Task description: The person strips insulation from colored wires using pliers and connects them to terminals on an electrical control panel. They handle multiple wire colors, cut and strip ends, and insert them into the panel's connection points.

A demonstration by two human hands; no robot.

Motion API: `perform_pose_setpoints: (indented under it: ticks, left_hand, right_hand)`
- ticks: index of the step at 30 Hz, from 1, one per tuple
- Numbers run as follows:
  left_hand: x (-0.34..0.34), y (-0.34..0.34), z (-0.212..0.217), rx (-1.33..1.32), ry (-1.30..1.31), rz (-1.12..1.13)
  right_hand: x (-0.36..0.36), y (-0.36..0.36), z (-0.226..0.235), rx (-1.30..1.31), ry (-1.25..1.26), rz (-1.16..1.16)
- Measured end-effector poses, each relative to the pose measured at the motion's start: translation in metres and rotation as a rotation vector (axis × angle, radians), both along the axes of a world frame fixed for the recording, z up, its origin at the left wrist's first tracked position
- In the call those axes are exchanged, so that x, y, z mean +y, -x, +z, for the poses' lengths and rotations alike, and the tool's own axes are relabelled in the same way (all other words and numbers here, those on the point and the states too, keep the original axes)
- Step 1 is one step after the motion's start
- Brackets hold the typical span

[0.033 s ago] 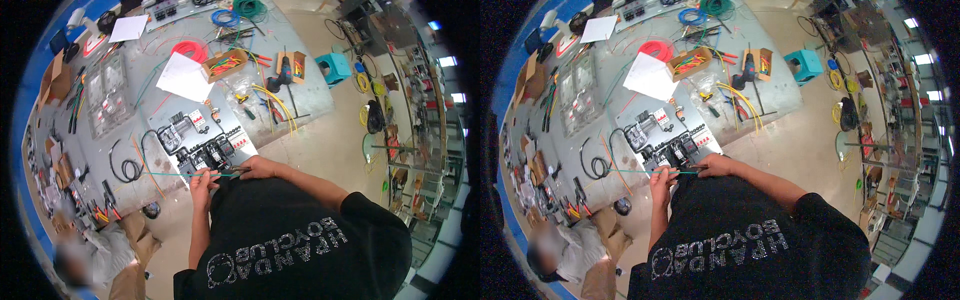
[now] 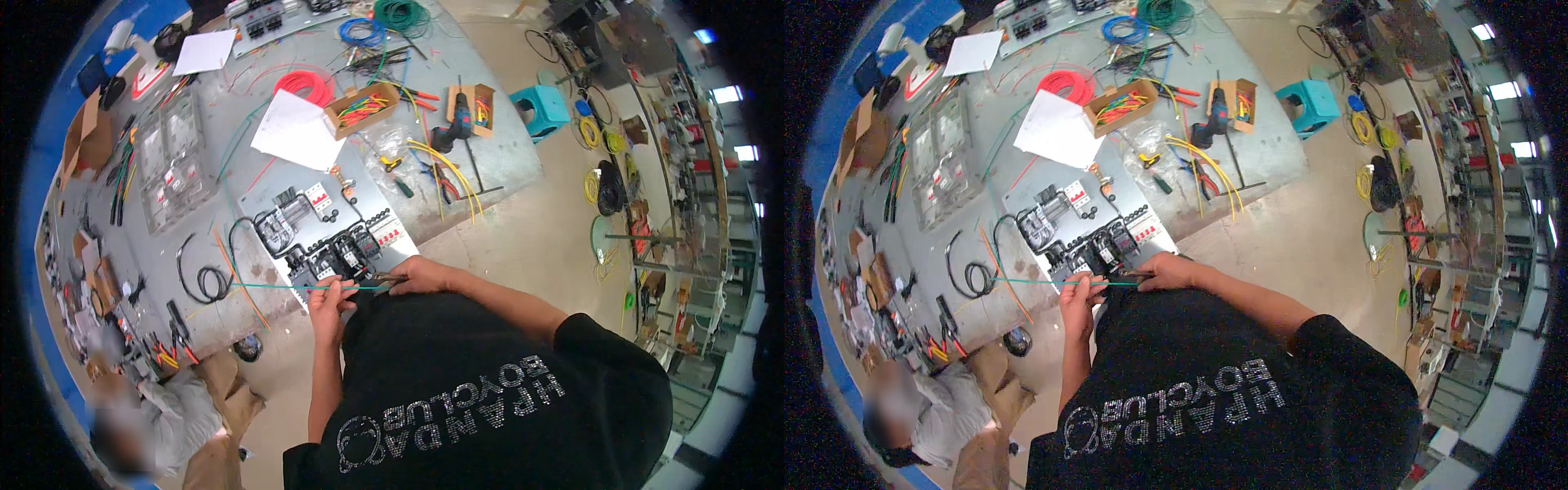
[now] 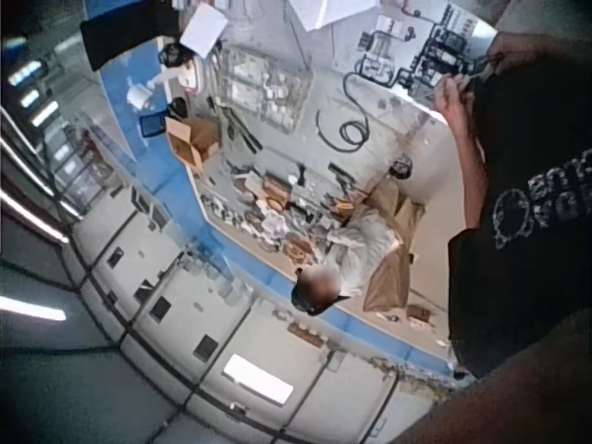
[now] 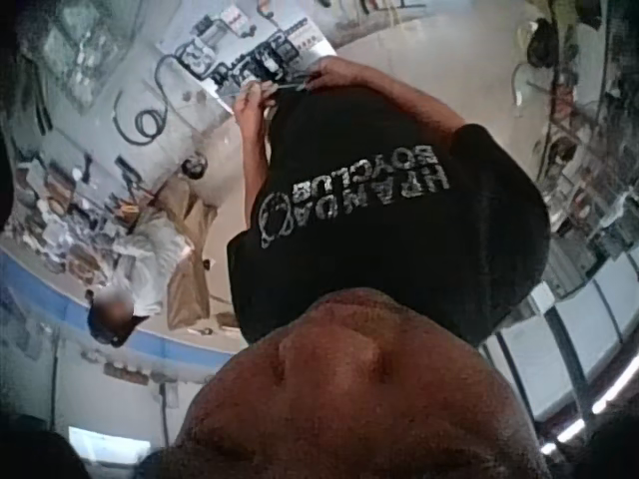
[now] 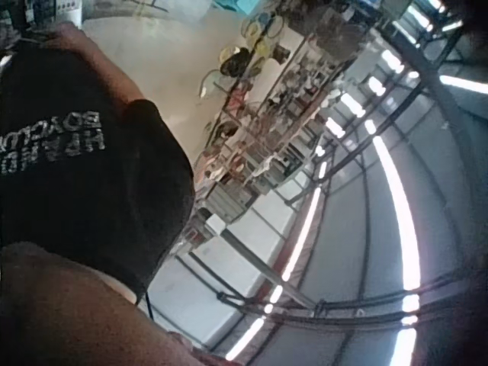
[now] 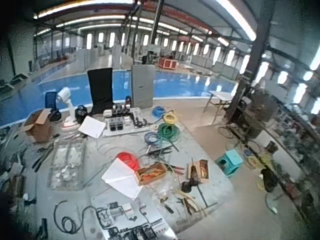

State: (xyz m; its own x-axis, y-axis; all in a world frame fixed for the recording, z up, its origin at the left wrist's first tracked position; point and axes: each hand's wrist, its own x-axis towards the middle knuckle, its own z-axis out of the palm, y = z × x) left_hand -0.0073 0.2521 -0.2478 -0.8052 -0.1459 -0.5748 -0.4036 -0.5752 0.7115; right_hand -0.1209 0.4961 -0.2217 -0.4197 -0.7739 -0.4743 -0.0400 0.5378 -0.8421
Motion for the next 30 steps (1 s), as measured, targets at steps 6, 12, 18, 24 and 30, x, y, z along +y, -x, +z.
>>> perform_pose_setpoints:
  ticks: [6, 12, 18, 24, 30]
  left_hand:
    - [0.018, 0.04, 0.003, -0.045, 0.062, -0.064]
    - [0.052, 0.074, 0.012, 0.02, 0.076, -0.178]
    - [0.07, 0.103, 0.004, -0.006, 0.149, -0.106]
    - [0.091, 0.122, 0.0, -0.04, 0.18, 0.024]
    - [0.109, 0.126, 0.001, -0.054, 0.173, 0.123]
  right_hand:
    - [0.016, 0.002, -0.012, -0.069, 0.029, -0.156]
    - [0.03, 0.012, -0.018, -0.397, 0.156, -0.359]
    - [0.053, 0.034, -0.02, -0.44, 0.192, -0.39]
    - [0.073, 0.066, -0.016, -0.367, 0.202, -0.274]
    - [0.088, 0.092, -0.022, -0.503, 0.22, -0.122]
